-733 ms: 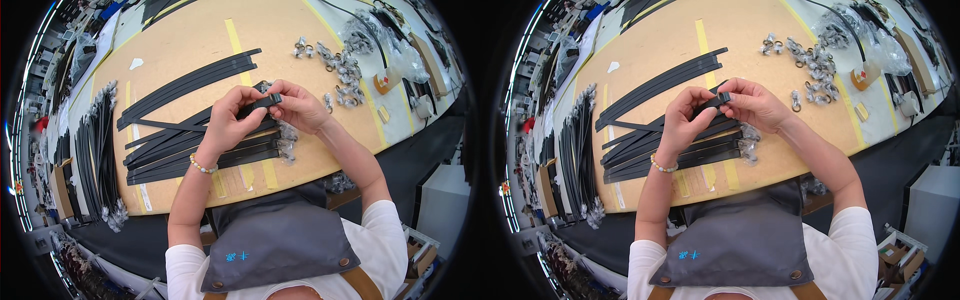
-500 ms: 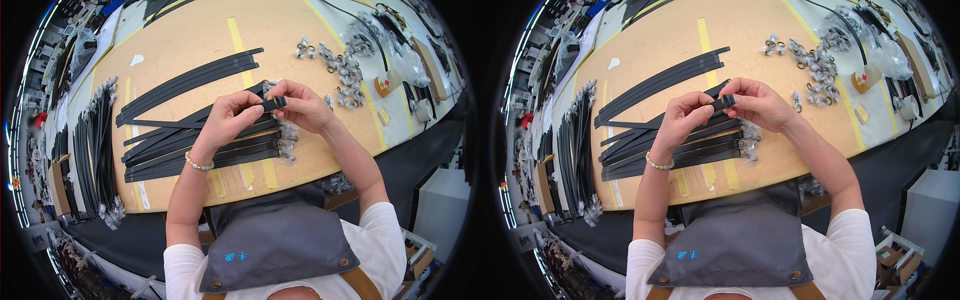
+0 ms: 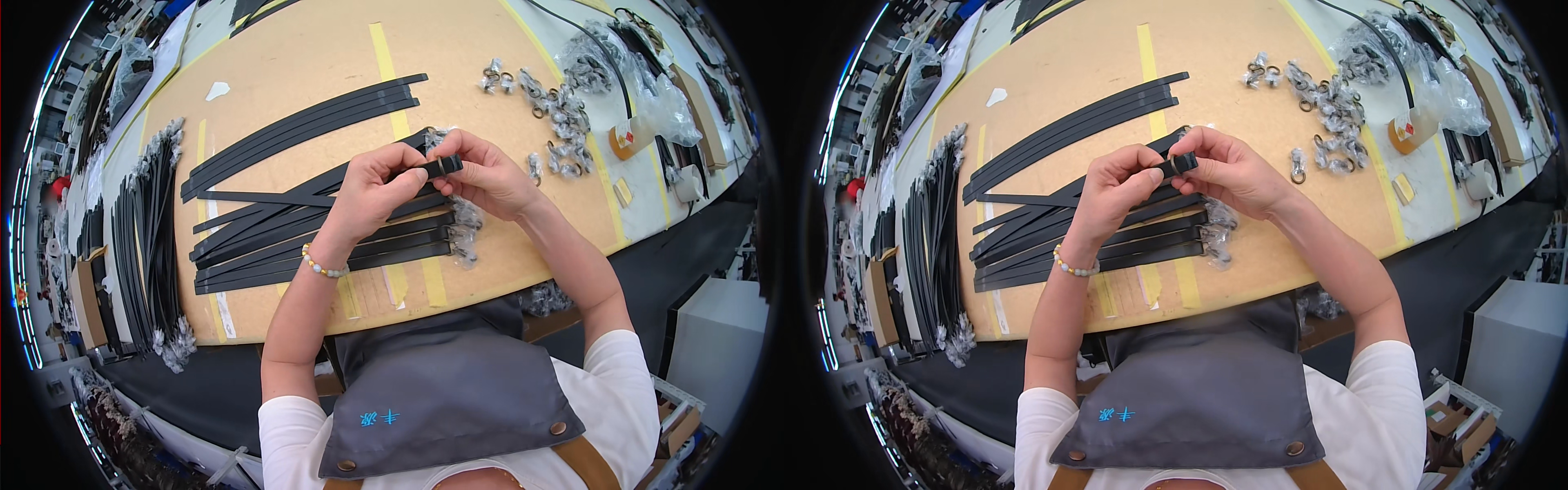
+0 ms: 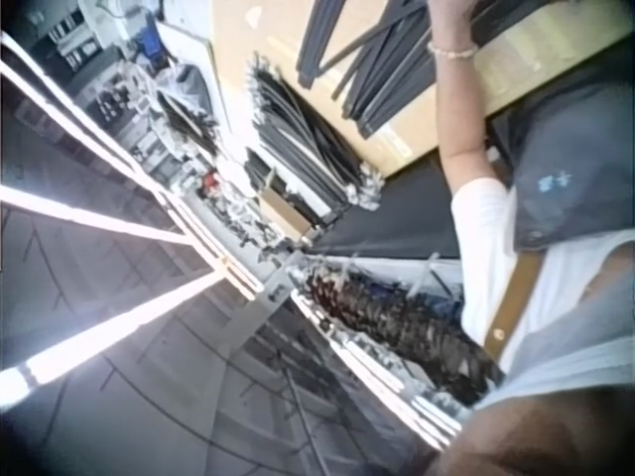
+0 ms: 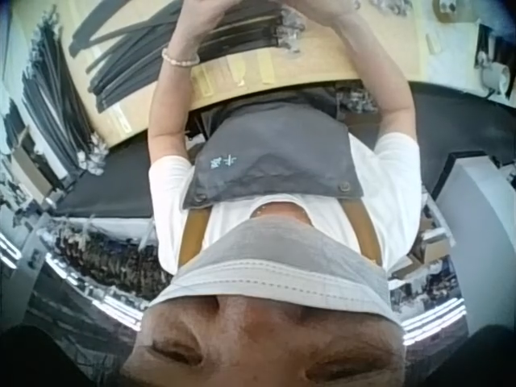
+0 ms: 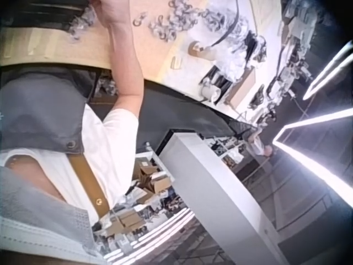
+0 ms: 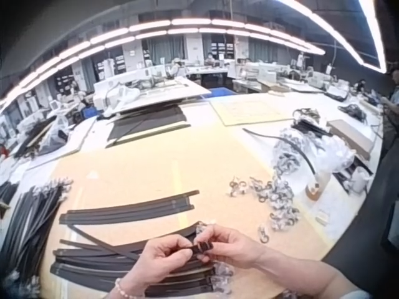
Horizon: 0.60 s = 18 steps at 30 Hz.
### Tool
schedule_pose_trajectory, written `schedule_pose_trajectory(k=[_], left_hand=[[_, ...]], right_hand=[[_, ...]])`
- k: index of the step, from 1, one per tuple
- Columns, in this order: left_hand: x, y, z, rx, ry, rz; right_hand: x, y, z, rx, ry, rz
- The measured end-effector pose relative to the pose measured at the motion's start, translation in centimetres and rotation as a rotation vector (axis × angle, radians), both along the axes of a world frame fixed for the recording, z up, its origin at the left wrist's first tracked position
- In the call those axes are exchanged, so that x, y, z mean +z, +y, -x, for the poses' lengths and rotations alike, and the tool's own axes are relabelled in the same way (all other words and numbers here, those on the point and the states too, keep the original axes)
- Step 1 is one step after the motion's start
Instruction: The worker is attaching metal rings and buckles to black leather or synthetic straps at a workshop table.
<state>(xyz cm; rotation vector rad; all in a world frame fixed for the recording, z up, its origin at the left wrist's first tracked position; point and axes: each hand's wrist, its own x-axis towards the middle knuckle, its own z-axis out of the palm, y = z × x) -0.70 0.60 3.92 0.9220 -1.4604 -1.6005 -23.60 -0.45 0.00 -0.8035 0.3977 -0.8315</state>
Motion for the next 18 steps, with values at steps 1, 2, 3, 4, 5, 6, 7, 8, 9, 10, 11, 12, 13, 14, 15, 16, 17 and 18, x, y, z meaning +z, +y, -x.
schedule_pose_trajectory(k=[1,2,3,4,5,6,7,8,9,10,11,12,13,14,15,16,17,18], left_hand=[[0.0,0.0,0.1,-0.002,0.007,-0.004],[0.1,0.0,0.1,-0.003,0.007,-0.005],[0.2,0.0,0.0,-0.007,0.015,-0.019],[0.3,0.0,-0.1,-0.011,0.021,-0.031],[0.2,-0.1,-0.1,-0.011,0.021,-0.035],[0.0,-0.3,-0.2,-0.021,0.011,-0.040],[0.1,-0.3,-0.2,-0.031,-0.001,-0.034],[0.2,-0.3,-0.2,-0.033,-0.001,-0.032],[0.4,-0.3,-0.3,-0.044,-0.014,-0.038],[0.5,-0.5,-0.4,-0.055,-0.027,-0.048],[0.5,-0.6,-0.5,-0.055,-0.027,-0.050],[0.6,-0.7,-0.6,-0.062,-0.039,-0.033],[0.6,-0.8,-0.6,-0.069,-0.050,-0.018],[0.7,-0.8,-0.6,-0.068,-0.050,-0.019],[0.9,-0.8,-0.5,-0.026,-0.044,0.055],[1.2,-0.8,-0.5,0.014,-0.037,0.129],[1.5,-0.7,-0.6,0.014,-0.036,0.128],[1.8,-0.6,-0.7,0.003,-0.030,0.157]], right_hand=[[0.1,0.1,-0.1,-0.001,0.006,0.014],[0.1,0.2,-0.1,-0.003,0.011,0.027],[0.1,0.3,-0.2,-0.003,0.012,0.024],[0.2,0.3,-0.2,-0.012,0.027,0.028],[0.2,0.3,-0.3,-0.020,0.042,0.030],[0.0,0.2,-0.3,-0.020,0.042,0.023],[0.1,0.1,-0.3,-0.020,0.052,0.036],[0.1,0.2,-0.3,-0.021,0.062,0.047],[0.2,0.3,-0.3,-0.022,0.061,0.048],[0.3,0.1,-0.4,-0.025,0.054,0.048],[0.4,0.0,-0.5,-0.028,0.047,0.048],[0.5,-0.2,-0.3,-0.027,0.047,0.047],[0.5,-0.4,-0.1,-0.008,0.010,0.025],[0.6,-0.6,0.1,0.012,-0.027,0.004],[0.8,-0.6,0.1,0.013,-0.026,0.004],[1.1,-0.3,0.0,-0.009,-0.007,0.000],[1.3,-0.2,0.0,-0.032,0.012,-0.003],[1.2,-0.2,0.1,-0.032,0.014,-0.003]])
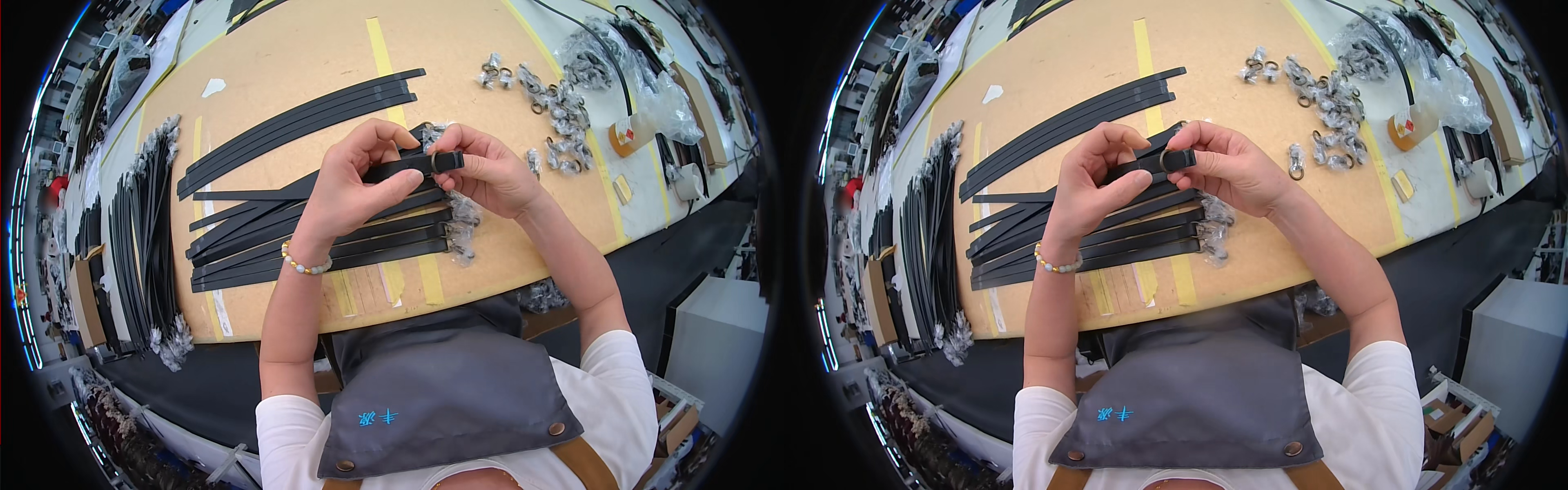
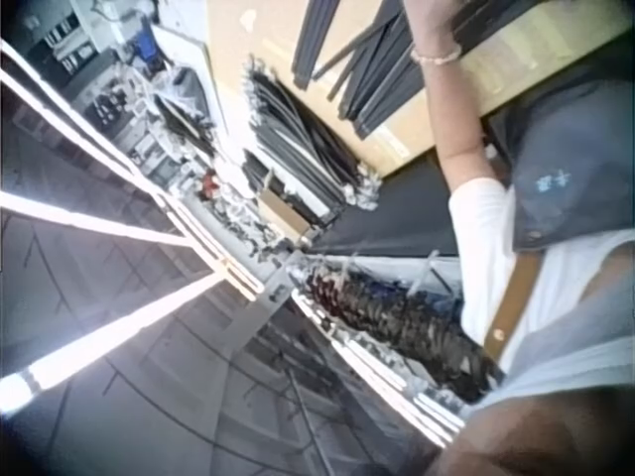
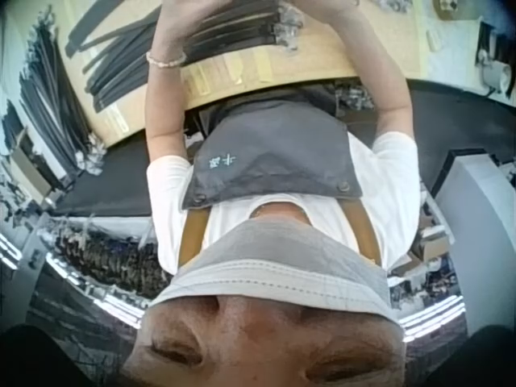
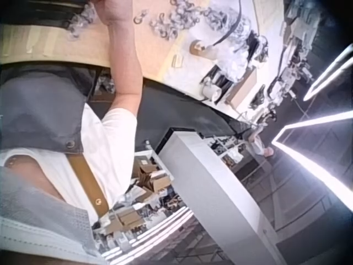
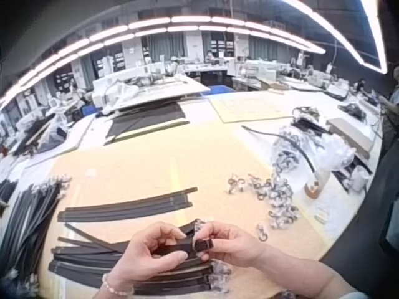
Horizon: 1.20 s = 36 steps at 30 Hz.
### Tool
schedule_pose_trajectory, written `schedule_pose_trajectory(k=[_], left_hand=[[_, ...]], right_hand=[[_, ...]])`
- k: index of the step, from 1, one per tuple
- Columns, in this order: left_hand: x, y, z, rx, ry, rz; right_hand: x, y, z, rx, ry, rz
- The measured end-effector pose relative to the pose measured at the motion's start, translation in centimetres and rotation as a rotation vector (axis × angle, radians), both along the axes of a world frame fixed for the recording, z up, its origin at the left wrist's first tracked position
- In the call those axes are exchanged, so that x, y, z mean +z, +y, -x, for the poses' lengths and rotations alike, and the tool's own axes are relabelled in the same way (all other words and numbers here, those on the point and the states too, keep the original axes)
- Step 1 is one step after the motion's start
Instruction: The worker is attaching metal rings and buckles to black leather or synthetic straps at a workshop table.
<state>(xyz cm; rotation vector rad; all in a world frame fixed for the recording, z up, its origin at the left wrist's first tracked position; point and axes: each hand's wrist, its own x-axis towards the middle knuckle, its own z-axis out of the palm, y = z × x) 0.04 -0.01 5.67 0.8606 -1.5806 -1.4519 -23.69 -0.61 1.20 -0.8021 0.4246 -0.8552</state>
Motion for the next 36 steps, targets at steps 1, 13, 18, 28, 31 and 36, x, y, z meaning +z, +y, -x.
schedule_pose_trajectory(k=[1,13,18,28,31,36], left_hand=[[0.2,0.2,-0.1,-0.010,0.004,0.029],[0.0,0.5,-0.5,0.009,-0.045,0.181],[0.8,-0.6,-2.5,0.151,-0.033,0.090],[-0.3,0.2,-1.4,0.105,-0.241,0.208],[-0.5,0.5,-0.4,0.041,-0.362,0.341],[0.6,0.2,-0.5,-0.037,-0.495,0.434]], right_hand=[[-0.2,0.1,0.0,0.001,-0.036,-0.019],[0.5,0.2,0.1,0.036,-0.239,-0.023],[2.3,-2.4,3.8,-0.196,-0.468,0.001],[1.3,-2.6,3.3,-0.352,0.749,0.463],[2.6,-0.6,1.2,-0.156,0.741,0.550],[5.3,-0.1,1.4,-0.026,0.848,0.473]])
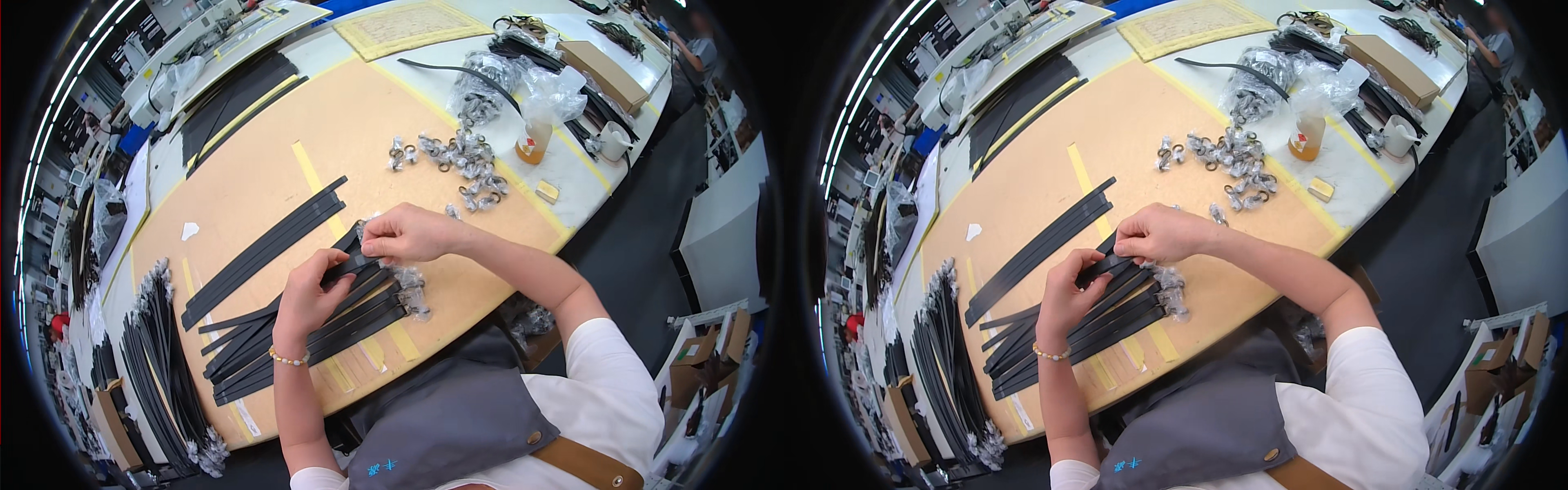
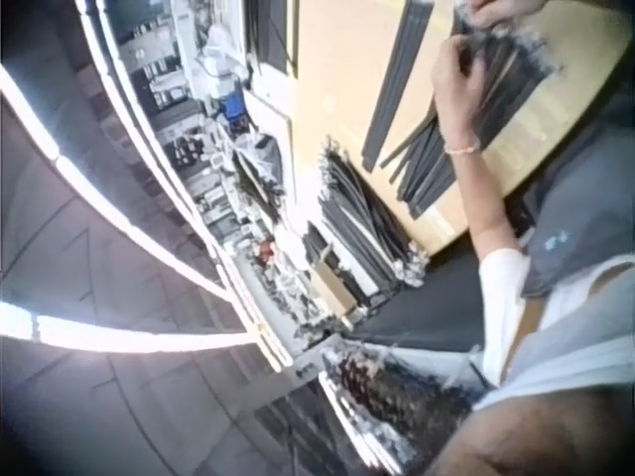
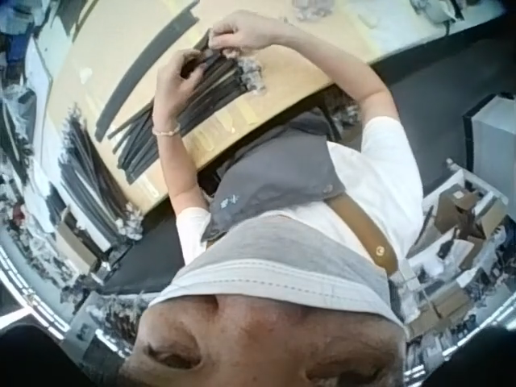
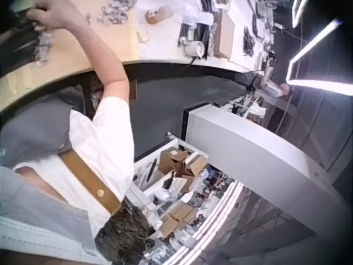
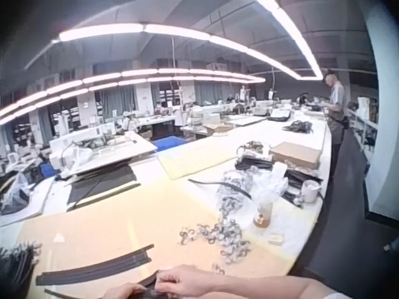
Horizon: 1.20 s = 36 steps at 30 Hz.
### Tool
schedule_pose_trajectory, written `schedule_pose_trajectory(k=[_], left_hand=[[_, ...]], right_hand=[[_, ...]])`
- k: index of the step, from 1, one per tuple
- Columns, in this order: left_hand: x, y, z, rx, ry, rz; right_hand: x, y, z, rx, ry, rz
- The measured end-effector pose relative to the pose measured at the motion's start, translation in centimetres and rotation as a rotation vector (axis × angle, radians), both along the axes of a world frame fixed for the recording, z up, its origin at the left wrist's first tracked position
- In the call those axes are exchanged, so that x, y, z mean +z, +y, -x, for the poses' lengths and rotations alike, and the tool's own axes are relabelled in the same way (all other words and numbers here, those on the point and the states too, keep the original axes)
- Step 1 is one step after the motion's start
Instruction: The worker is attaching metal rings and buckles to black leather or synthetic straps at a workshop table.
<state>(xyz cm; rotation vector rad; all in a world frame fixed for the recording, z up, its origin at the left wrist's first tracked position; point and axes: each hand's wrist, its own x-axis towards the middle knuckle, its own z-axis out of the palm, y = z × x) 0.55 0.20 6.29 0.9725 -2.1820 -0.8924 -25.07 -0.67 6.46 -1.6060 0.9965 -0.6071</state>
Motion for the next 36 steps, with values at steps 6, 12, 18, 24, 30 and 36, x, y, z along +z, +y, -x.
schedule_pose_trajectory(k=[6,12,18,24,30,36], left_hand=[[-0.3,-8.4,-8.9,0.341,-0.341,0.401],[10.9,-21.4,-7.6,0.680,-0.417,0.948],[13.2,-18.7,1.8,0.428,-0.403,0.962],[4.2,-13.5,0.6,0.311,-0.553,0.660],[-1.5,-11.7,-2.8,0.287,-0.537,0.364],[-4.1,-10.7,-3.9,0.299,-0.578,0.261]], right_hand=[[10.4,-4.8,7.4,-0.189,0.385,0.439],[17.7,-11.0,16.7,-0.499,0.315,0.766],[17.4,-10.2,29.2,-0.842,0.311,0.695],[7.4,-6.7,38.2,-1.031,0.516,0.449],[1.6,-4.9,38.8,-1.038,0.611,0.335],[2.2,-5.6,38.6,-1.007,0.528,0.202]])
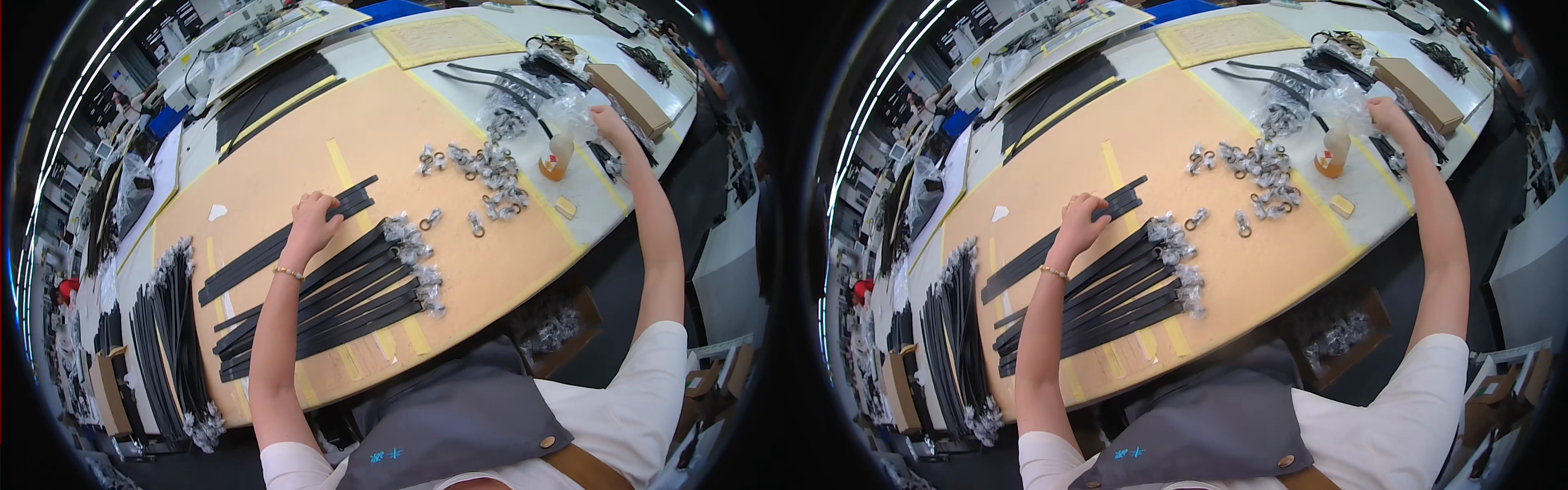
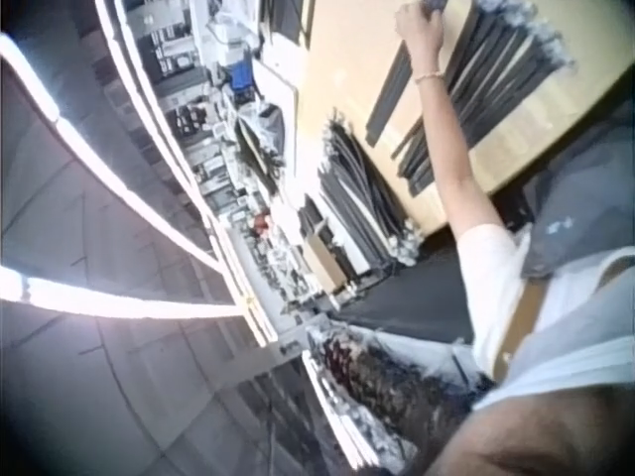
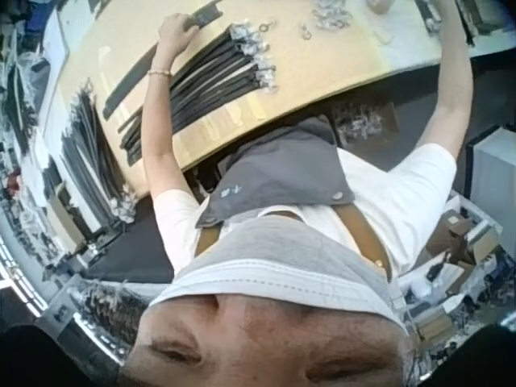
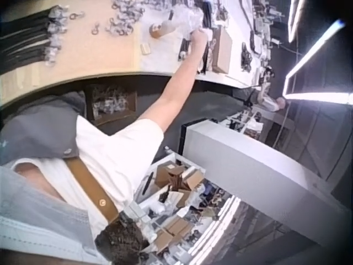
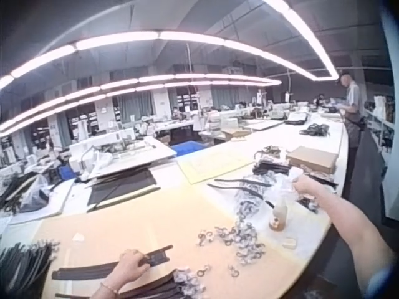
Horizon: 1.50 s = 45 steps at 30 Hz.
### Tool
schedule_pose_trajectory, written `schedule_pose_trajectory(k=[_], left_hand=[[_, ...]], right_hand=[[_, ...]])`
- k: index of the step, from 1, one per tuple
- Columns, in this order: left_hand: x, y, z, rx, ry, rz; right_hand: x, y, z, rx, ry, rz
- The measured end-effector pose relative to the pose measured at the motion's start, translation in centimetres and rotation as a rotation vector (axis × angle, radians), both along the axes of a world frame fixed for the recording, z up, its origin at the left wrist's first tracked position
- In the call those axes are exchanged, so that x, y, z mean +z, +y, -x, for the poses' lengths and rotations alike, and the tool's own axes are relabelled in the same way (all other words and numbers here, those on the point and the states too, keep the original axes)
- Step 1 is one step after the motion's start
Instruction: The worker is attaching metal rings and buckles to black leather or synthetic straps at a workshop table.
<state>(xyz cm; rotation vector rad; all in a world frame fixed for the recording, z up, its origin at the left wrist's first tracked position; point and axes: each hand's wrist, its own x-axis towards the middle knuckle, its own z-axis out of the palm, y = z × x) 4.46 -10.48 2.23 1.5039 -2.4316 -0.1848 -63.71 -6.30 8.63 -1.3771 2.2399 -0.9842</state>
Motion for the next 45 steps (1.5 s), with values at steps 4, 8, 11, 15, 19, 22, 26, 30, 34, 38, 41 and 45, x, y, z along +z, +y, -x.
schedule_pose_trajectory(k=[4,8,11,15,19,22,26,30,34,38,41,45], left_hand=[[-2.1,-1.7,2.1,-0.142,0.154,-0.041],[-2.9,-1.9,1.9,-0.090,0.174,-0.056],[-2.4,-1.7,1.9,-0.066,0.186,-0.053],[-1.9,-0.7,1.4,-0.045,0.214,-0.045],[-2.4,-0.5,1.8,-0.137,0.110,0.064],[-3.1,-0.6,1.8,-0.249,0.061,0.199],[-3.5,-0.3,-0.1,-0.318,0.045,0.442],[-1.6,1.6,-0.2,-0.189,0.302,0.331],[0.4,4.4,-0.6,-0.111,0.872,-0.064],[1.8,7.7,1.4,-0.170,1.269,-0.263],[2.6,9.2,1.1,-0.205,1.170,-0.312],[2.6,9.8,1.0,-0.188,1.234,-0.379]], right_hand=[[5.5,1.0,4.4,-0.213,0.113,0.493],[8.5,-0.1,-7.1,0.082,0.013,0.936],[8.1,1.9,-18.7,0.520,0.062,0.711],[3.3,4.2,-29.5,0.873,0.163,0.096],[-5.6,3.8,-33.2,1.033,0.256,0.201],[-7.0,4.2,-33.8,1.031,0.263,0.140],[-5.8,4.9,-34.8,0.939,0.282,0.082],[-7.4,3.1,-32.8,0.754,-0.367,-0.028],[-3.8,3.0,-36.7,0.862,-0.808,0.076],[-2.4,3.0,-41.9,0.992,-1.042,0.179],[-3.8,2.3,-43.3,1.014,-1.118,0.240],[-5.1,2.6,-43.2,0.976,-1.202,0.204]])
